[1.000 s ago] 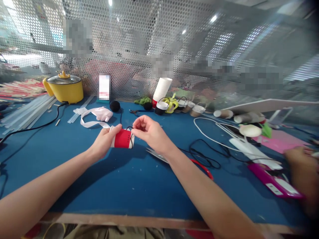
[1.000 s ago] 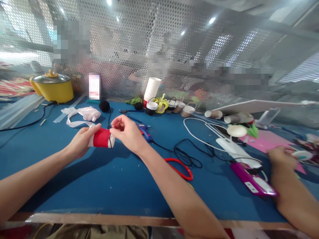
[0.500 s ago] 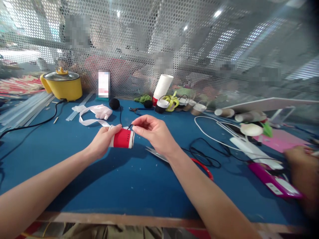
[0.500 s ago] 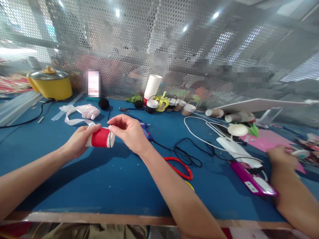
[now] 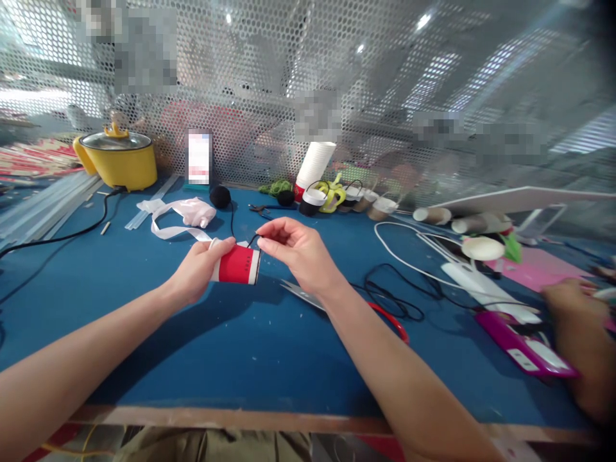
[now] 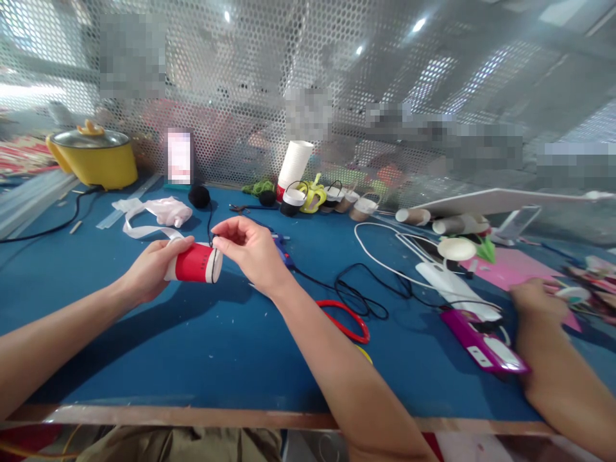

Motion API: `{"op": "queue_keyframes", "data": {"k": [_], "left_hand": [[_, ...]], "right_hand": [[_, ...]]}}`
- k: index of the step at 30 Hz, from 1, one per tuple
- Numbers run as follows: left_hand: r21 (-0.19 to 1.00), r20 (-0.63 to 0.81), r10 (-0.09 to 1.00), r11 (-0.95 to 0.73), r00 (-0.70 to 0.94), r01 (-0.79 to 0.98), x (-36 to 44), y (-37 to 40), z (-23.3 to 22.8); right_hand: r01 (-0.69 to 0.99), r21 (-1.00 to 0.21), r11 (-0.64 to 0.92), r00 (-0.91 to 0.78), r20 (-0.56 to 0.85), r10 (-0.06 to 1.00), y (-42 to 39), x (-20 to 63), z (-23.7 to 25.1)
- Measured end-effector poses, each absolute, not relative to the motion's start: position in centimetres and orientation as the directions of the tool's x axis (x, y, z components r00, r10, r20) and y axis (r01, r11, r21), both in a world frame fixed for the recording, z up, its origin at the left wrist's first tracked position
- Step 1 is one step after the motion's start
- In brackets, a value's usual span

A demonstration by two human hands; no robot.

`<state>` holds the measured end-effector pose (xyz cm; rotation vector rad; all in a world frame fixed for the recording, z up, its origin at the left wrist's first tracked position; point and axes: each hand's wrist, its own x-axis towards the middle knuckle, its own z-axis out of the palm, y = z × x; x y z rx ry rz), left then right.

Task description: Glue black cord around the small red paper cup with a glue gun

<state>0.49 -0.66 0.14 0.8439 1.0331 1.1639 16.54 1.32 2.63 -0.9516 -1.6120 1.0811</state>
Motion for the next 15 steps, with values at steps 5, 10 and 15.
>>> {"op": "queue_keyframes", "data": {"k": [5, 10, 15], "left_hand": [[0.935, -0.185, 0.98, 0.198, 0.074, -0.296, 0.41, -0.68, 0.01], [0.929, -0.202, 0.977, 0.212, 0.063, -0.304, 0.52, -0.78, 0.24], [0.939, -0.171, 0.982, 0.187, 0.081, -0.289, 0.46, -0.76, 0.13]], "right_hand": [[0.091, -0.952, 0.292, -0.25, 0.262, 0.932, 1.42, 16.65, 2.52], [0.103, -0.958, 0.269, -0.243, 0.238, 0.94, 1.55, 16.61, 2.44], [0.105, -0.963, 0.247, -0.24, 0.216, 0.946, 1.69, 16.53, 2.27]]}}
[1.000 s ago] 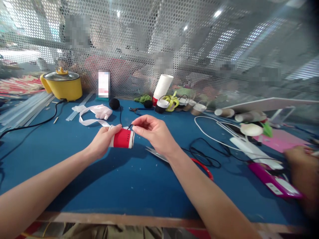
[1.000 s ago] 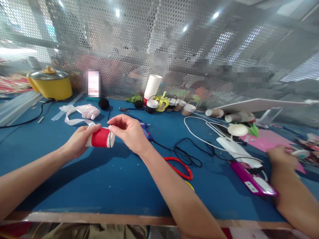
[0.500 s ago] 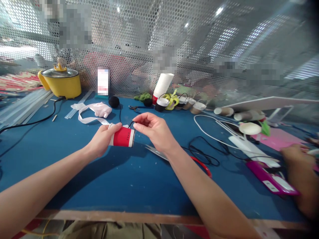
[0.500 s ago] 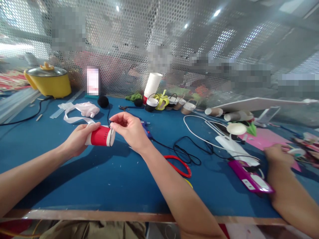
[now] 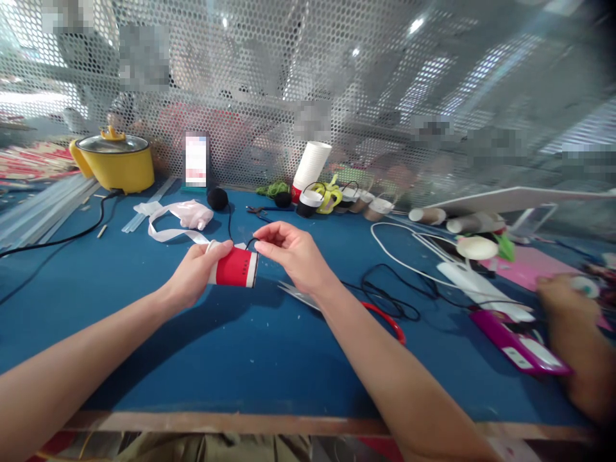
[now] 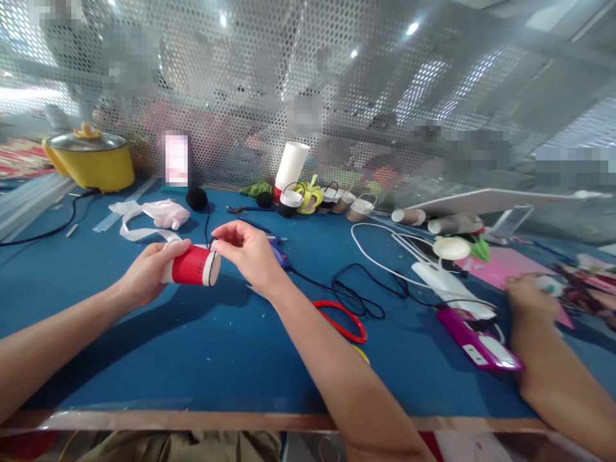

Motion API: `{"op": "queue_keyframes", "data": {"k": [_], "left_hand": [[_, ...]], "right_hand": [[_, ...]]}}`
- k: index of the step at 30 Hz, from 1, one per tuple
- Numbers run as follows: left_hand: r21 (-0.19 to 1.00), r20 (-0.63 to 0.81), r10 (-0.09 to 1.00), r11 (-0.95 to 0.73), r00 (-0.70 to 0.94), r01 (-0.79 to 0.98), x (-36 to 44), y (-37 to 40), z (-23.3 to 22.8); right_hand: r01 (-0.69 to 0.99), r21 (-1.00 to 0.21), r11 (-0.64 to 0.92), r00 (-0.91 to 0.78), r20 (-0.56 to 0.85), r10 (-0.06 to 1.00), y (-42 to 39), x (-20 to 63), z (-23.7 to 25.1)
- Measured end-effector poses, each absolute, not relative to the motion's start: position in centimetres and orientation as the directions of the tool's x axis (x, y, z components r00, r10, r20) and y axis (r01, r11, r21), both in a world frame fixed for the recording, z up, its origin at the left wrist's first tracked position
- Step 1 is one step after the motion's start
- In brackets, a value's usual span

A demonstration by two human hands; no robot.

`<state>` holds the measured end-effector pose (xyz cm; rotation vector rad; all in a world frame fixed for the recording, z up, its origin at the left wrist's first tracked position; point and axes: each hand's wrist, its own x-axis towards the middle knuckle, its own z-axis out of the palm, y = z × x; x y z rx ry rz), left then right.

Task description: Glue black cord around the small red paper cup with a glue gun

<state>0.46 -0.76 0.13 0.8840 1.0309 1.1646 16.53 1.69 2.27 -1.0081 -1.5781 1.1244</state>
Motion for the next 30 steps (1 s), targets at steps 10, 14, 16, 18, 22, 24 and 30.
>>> {"op": "queue_keyframes", "data": {"k": [10, 14, 16, 18, 22, 24, 30], "left_hand": [[0.931, -0.131, 0.986, 0.158, 0.105, -0.329, 0.38, -0.86, -0.16], [0.931, -0.115, 0.988, 0.142, 0.1, -0.337, 0.37, -0.85, -0.18], [0.933, -0.106, 0.989, 0.134, 0.101, -0.333, 0.36, -0.83, -0.22], [0.935, -0.1, 0.989, 0.13, 0.105, -0.33, 0.36, -0.83, -0.27], [0.935, -0.094, 0.991, 0.121, 0.096, -0.334, 0.34, -0.84, -0.34], [0.935, -0.1, 0.991, 0.124, 0.087, -0.334, 0.32, -0.85, -0.34], [0.934, -0.108, 0.99, 0.131, 0.086, -0.333, 0.27, -0.85, -0.35]], "right_hand": [[0.091, -0.975, 0.203, -0.23, 0.177, 0.957, 1.73, 16.58, 2.08], [0.083, -0.978, 0.19, -0.234, 0.166, 0.958, 1.74, 16.55, 2.02], [0.072, -0.98, 0.184, -0.235, 0.162, 0.958, 1.77, 16.55, 1.98], [0.062, -0.983, 0.175, -0.237, 0.156, 0.959, 1.8, 16.56, 1.94], [0.053, -0.983, 0.174, -0.228, 0.158, 0.961, 1.85, 16.63, 1.9], [0.048, -0.983, 0.178, -0.221, 0.164, 0.961, 1.84, 16.67, 1.92], [0.03, -0.982, 0.186, -0.222, 0.175, 0.959, 1.8, 16.66, 1.97]]}}
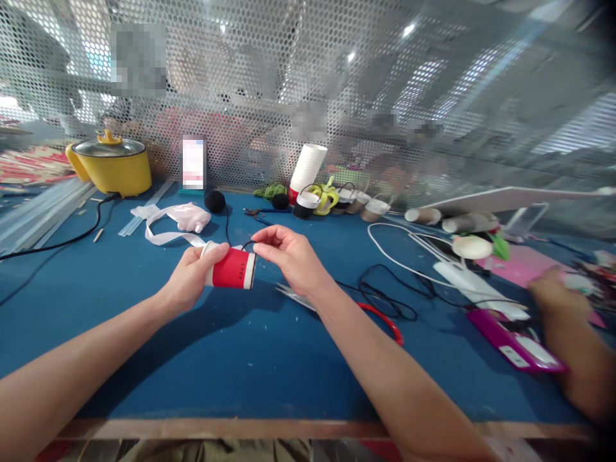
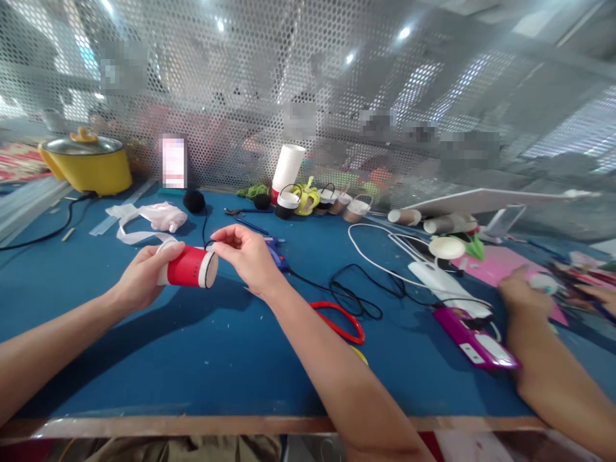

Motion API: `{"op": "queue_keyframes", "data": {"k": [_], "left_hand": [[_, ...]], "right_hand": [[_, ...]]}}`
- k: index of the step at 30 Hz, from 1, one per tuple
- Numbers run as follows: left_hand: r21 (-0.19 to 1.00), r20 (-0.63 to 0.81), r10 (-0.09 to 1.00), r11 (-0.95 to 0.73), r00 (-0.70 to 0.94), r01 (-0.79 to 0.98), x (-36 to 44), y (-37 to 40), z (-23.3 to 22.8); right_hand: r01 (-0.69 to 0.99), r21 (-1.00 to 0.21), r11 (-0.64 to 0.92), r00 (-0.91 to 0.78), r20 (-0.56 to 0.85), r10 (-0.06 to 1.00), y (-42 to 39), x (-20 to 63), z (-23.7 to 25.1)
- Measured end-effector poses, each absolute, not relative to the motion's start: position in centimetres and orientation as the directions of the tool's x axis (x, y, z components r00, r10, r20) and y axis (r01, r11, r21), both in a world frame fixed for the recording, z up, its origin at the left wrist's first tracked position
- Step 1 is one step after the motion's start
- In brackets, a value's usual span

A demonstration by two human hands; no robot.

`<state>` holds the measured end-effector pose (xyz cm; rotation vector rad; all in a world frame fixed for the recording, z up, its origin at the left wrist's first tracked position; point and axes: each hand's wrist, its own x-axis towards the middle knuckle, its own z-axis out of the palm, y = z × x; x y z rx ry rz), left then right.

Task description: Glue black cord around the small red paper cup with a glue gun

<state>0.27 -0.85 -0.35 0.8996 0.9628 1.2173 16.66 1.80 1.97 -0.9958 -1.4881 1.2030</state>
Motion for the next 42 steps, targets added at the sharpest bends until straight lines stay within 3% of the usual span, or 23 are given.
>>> {"op": "queue_keyframes", "data": {"k": [16, 42], "left_hand": [[0.937, -0.06, 0.994, 0.087, 0.091, -0.339, 0.13, -0.7, -0.62], [0.889, -0.155, 0.986, 0.169, 0.066, -0.425, 0.81, -0.96, 0.1]], "right_hand": [[0.041, -0.981, 0.188, -0.215, 0.175, 0.961, 1.78, 16.55, 1.83], [-0.023, -0.998, 0.054, -0.23, 0.058, 0.971, 2.12, 16.3, 1.4]]}}
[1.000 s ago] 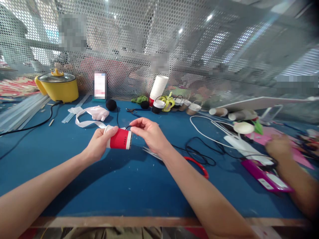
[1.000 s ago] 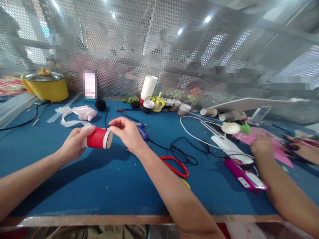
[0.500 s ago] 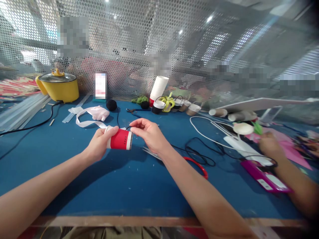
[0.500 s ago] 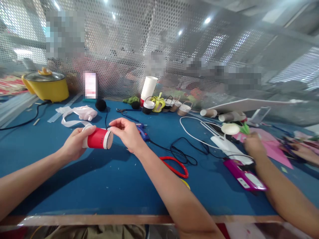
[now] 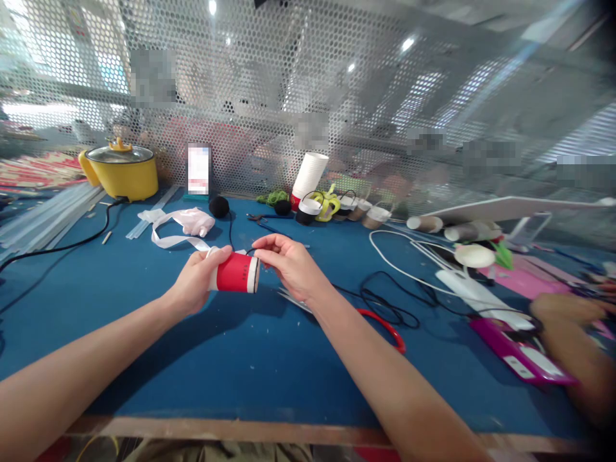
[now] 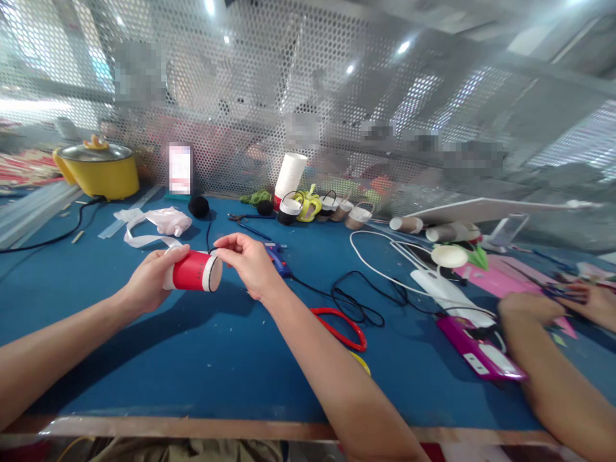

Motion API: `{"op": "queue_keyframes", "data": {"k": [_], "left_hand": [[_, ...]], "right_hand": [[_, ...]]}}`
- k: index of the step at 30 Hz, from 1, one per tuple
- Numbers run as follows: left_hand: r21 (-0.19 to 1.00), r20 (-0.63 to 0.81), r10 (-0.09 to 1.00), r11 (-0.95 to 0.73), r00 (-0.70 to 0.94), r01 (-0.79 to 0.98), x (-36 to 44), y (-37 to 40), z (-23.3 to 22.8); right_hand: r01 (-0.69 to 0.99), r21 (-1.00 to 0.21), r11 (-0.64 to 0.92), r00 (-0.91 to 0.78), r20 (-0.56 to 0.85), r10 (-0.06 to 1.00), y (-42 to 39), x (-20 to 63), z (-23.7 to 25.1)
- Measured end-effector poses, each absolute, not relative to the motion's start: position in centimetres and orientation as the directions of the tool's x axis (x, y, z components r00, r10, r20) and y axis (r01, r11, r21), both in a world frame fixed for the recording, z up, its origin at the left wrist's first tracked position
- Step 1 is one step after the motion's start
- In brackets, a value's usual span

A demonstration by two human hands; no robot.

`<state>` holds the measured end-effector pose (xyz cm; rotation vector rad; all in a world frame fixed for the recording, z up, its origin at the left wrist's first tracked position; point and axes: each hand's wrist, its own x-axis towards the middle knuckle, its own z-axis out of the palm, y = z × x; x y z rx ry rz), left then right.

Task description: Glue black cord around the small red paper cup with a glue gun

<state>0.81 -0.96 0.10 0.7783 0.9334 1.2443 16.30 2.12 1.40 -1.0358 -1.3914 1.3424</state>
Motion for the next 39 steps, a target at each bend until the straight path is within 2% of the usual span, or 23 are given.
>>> {"op": "queue_keyframes", "data": {"k": [6, 13, 22, 30, 34, 39], "left_hand": [[0.873, -0.188, 0.98, 0.198, 0.065, -0.445, 0.8, -0.9, -0.2], [0.806, -0.313, 0.941, 0.336, 0.131, -0.487, 0.9, -0.7, 0.1], [0.776, -0.36, 0.917, 0.397, 0.172, -0.49, 0.7, -0.5, 0.3], [0.881, -0.186, 0.98, 0.199, 0.072, -0.43, 0.7, -0.7, -0.2], [0.936, -0.013, 0.997, 0.04, 0.079, -0.349, 0.2, -0.8, -0.5], [0.961, 0.145, 0.988, -0.126, 0.06, -0.246, -0.6, -0.7, -1.3]], "right_hand": [[-0.072, -0.997, -0.027, -0.236, -0.009, 0.972, 2.0, 16.2, 1.5], [-0.093, -0.989, -0.119, -0.253, -0.092, 0.963, 2.0, 16.2, 1.4], [-0.161, -0.967, -0.195, -0.273, -0.146, 0.951, 2.4, 16.1, 0.6], [-0.159, -0.982, -0.104, -0.238, -0.064, 0.969, 2.3, 16.2, 0.7], [-0.095, -0.995, -0.016, -0.145, -0.002, 0.989, 2.5, 16.2, 0.3], [-0.049, -0.997, -0.063, -0.163, -0.055, 0.985, 2.5, 16.6, 0.7]]}}
